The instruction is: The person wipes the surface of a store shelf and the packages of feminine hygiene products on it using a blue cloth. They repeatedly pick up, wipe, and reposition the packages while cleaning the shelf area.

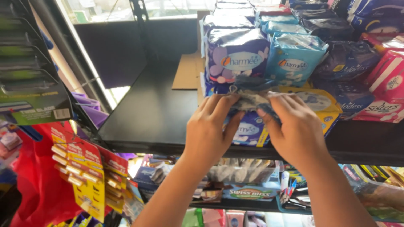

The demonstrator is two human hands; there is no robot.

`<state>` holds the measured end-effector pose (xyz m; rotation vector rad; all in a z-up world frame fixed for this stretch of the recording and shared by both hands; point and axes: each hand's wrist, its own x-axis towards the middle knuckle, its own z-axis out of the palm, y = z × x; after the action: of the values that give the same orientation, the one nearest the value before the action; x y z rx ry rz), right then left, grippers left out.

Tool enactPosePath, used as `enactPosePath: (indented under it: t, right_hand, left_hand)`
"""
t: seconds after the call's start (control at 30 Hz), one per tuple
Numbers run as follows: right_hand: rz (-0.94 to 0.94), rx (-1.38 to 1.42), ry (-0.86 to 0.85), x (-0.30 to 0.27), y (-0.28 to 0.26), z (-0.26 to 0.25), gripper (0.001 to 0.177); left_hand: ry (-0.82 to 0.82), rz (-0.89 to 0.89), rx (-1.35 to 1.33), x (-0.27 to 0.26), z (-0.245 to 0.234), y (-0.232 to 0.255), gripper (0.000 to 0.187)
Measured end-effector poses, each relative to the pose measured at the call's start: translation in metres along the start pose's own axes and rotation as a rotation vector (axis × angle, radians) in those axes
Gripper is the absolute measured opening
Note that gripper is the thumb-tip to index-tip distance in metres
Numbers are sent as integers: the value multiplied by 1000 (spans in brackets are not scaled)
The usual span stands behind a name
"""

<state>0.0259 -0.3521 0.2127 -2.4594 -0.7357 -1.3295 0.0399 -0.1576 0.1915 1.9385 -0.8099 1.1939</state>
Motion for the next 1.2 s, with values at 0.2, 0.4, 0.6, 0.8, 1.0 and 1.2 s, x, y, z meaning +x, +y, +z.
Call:
enactPosePath:
  t: [0.2, 0.4, 0.6, 0.8, 1.0, 1.2]
  right_hand:
    - [316, 60, 225, 5, 2, -4, 24]
    - [50, -14, 398, 21, -27, 8, 28]
    - [29, 21, -68, 36, -48, 28, 71]
    - [23, 57, -54, 34, -61, 30, 53]
    - [-20, 14, -38, 47, -93, 33, 32]
    - [31, -85, -83, 36, -67, 25, 49]
  left_hand:
    - [130, -133, -59, -8, -12, -16, 72]
    - [-165, -365, -319, -25, -8, -47, 83]
    - [-217, -420, -428, -38, 3, -57, 78]
    - [-188, -462, -686, -20, -7, -58, 91]
    - [-83, -82, -555, -24, 5, -77, 64]
    - [-259, -405, -766, -23, -5, -67, 92]
